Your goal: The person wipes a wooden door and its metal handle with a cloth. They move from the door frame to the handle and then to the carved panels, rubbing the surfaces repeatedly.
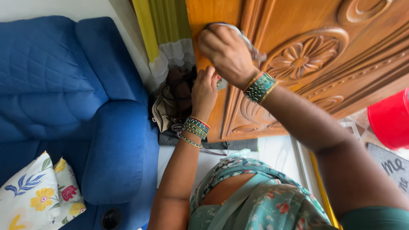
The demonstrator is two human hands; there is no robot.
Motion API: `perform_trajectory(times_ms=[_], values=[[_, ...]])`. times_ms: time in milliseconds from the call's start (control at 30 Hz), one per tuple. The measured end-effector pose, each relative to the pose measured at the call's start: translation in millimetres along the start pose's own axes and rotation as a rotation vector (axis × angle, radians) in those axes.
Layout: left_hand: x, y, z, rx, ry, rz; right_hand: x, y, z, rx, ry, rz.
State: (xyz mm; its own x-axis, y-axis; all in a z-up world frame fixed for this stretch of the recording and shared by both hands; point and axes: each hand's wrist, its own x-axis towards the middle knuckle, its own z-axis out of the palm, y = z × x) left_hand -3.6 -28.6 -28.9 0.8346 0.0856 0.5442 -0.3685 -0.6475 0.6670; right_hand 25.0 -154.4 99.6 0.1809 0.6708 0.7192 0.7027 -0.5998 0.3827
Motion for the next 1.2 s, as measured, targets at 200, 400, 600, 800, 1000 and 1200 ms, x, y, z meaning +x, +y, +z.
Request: perform_trajectory(times_ms=[200,400,600,800,1000,1200], values=[[0,-2,-5,-0.079,-0.004,0.043,4,9,10,-0.089,-0.137,-0.227],[17,37,-34,-0.299,0.211,-0.009,-14,26,-10,0.100,0.047,0.043],[59,64,-60,-0.127,0.368,0.400,-23,16,-1,0.391,0.095,0.248],[74,55,-68,-0.131,0.356,0.341,-26,5,-12,0.113,0.143,0.302],[65,48,-70,0.022,0.407,0.399,-6,12,-9,0.145,0.153,0.233],[52,40,-46,0.007,0.458,0.310,-12,9,-15,0.165,0.126,0.189]])
